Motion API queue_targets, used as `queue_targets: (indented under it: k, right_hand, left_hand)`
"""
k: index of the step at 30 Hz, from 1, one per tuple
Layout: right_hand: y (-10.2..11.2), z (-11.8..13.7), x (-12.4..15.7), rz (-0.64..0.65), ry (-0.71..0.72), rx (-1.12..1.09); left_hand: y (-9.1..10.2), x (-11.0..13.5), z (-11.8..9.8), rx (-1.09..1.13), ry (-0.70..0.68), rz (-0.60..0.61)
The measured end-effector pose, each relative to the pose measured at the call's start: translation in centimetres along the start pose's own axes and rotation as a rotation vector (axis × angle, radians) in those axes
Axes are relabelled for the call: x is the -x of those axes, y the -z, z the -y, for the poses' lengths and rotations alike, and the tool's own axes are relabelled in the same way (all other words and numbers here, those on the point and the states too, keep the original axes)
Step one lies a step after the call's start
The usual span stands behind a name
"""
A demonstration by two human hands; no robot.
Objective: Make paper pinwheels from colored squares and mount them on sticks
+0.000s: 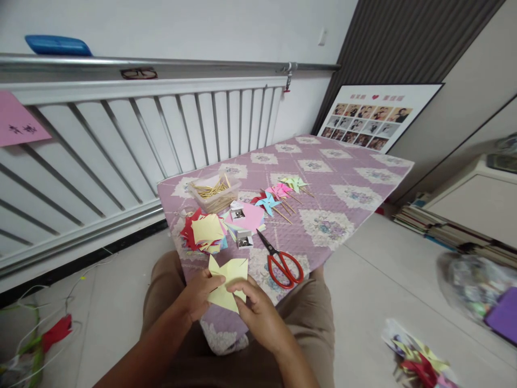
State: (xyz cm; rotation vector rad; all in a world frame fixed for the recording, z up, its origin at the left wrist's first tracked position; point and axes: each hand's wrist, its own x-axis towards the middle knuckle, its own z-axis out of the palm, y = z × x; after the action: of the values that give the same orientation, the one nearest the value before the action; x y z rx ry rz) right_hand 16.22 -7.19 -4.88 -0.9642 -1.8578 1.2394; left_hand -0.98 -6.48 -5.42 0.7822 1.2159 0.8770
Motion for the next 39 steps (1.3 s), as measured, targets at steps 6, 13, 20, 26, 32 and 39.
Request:
queue_targets:
  k: [6, 13, 20, 26, 32, 39]
  right_hand:
    - [0.1, 0.4, -0.1, 0.012, -0.056, 0.023]
    - [0.0, 0.1, 0.2, 0.027, -0.06, -0.051]
    - [0.3, 0.7, 0.2, 0.072, -0.072, -0.027]
    - [-0.2, 0.0, 0.0, -0.001, -0.119, -0.027]
    - [-1.3, 0.2, -0.4, -0.132, -0.214, -0.078]
    - [-1.9, 0.0, -0.7, -0.254, -0.224, -0.031]
  left_hand:
    - [-0.4, 0.4, -0.4, 0.106, 0.036, -0.026]
    - [-0.5, 0.5, -0.3, 0.104, -0.01, -0.021]
    - [-0.5, 0.5, -0.2, 0.056, -0.003, -0.011]
    - [-0.8, 0.5, -0.2, 0.021, -0.014, -0.051]
    - [-1.3, 0.6, -0.2, 0.052, -0.024, -0.078]
    - [-1.4, 0.7, 0.2, 0.121, -0.043, -0.07]
